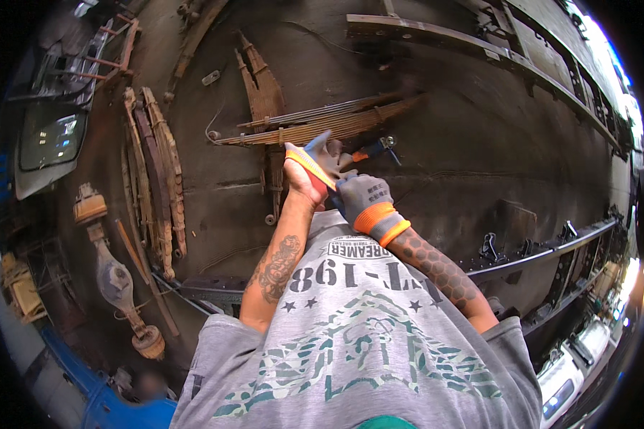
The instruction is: The person uses an angle grinder to smooth the surface of a bundle of metal rods. They hold the rods with one hand and operate the grinder with the other, moving the tool along the length of the rods.
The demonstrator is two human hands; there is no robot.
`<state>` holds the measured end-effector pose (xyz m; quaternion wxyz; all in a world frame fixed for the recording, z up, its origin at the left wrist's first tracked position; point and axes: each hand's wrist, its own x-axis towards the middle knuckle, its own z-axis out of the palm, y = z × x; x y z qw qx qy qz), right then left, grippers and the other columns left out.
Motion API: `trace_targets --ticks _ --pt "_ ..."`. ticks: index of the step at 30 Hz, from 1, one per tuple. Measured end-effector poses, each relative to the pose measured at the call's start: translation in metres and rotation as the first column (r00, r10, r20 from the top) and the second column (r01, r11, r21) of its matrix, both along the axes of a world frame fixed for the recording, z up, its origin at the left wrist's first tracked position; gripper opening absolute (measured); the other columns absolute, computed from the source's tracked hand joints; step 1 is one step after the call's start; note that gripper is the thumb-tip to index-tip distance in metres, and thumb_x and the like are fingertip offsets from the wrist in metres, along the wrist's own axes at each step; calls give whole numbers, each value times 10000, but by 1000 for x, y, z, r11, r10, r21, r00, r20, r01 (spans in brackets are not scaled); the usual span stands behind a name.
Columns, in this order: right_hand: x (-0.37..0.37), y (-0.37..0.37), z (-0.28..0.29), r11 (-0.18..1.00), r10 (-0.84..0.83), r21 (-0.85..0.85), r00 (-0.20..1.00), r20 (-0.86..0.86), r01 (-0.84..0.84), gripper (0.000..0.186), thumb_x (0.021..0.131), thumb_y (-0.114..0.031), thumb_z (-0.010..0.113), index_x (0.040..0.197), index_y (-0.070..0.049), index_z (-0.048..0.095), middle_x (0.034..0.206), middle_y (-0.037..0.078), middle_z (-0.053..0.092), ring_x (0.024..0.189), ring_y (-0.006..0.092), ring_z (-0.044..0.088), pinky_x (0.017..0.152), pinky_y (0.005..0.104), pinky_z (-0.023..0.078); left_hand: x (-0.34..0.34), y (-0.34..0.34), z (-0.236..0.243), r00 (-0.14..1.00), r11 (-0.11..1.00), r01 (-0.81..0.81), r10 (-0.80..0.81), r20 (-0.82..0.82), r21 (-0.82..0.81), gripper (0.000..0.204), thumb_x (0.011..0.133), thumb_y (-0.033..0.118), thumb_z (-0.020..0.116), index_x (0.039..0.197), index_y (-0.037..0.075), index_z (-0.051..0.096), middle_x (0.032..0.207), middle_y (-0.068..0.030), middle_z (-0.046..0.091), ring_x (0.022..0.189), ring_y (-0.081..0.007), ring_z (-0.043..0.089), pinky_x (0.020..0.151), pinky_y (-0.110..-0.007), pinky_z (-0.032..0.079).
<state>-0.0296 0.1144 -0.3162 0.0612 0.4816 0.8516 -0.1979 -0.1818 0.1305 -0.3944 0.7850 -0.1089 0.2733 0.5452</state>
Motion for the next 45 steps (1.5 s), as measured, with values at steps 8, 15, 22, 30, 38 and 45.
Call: trace_targets --ticks 8,15,22,30,38,45 --pt "20 -10 12 995 69 -59 975 -211 -83 282 983 -348 641 951 -78 716 896 155 718 816 384 725 713 509 567 18 25 4 844 964 -244 264 467 -104 881 931 675 499 1470 -21 480 1513 -351 469 1426 -494 441 1249 -661 265" --pt "30 -6 37 990 74 -90 955 -287 -104 404 1030 -414 603 935 -40 723 850 179 741 795 398 740 699 503 577 43 30 21 928 878 231 -328 176 418 984 958 793 455 1589 39 407 1528 -322 478 1368 -444 506 1160 -593 408" --pt "65 -3 30 711 -702 -613 405 -586 344 297 962 -327 748 949 -30 750 841 144 732 765 333 721 706 403 560 72 32 8 316 882 465 -84 -945 77 716 1040 467 559 1545 -24 437 1368 -234 620 1252 -367 622 1074 -449 495" --pt "64 18 15 970 -213 12 876 -433 241 247 932 -347 742 1065 -143 779 1003 148 663 964 375 646 814 481 558 64 25 40 -846 846 369 135 -516 -384 584 999 261 596 1519 14 498 1462 -211 598 1369 -379 552 1177 -572 385" --pt "68 2 -7 947 316 -19 916 247 -322 224 977 -238 626 1103 -71 708 1070 109 698 1034 302 685 758 458 586 73 -24 54 -895 485 433 132 -425 -760 691 932 397 601 1472 -26 523 1477 -214 571 1391 -404 512 1187 -661 307" --pt "64 28 19 888 455 23 884 102 -460 229 948 -223 668 1087 -50 728 1077 140 733 999 322 721 768 462 597 28 -35 42 -724 591 637 237 -648 -495 594 971 357 553 1461 21 565 1459 -221 585 1377 -407 508 1194 -595 314"
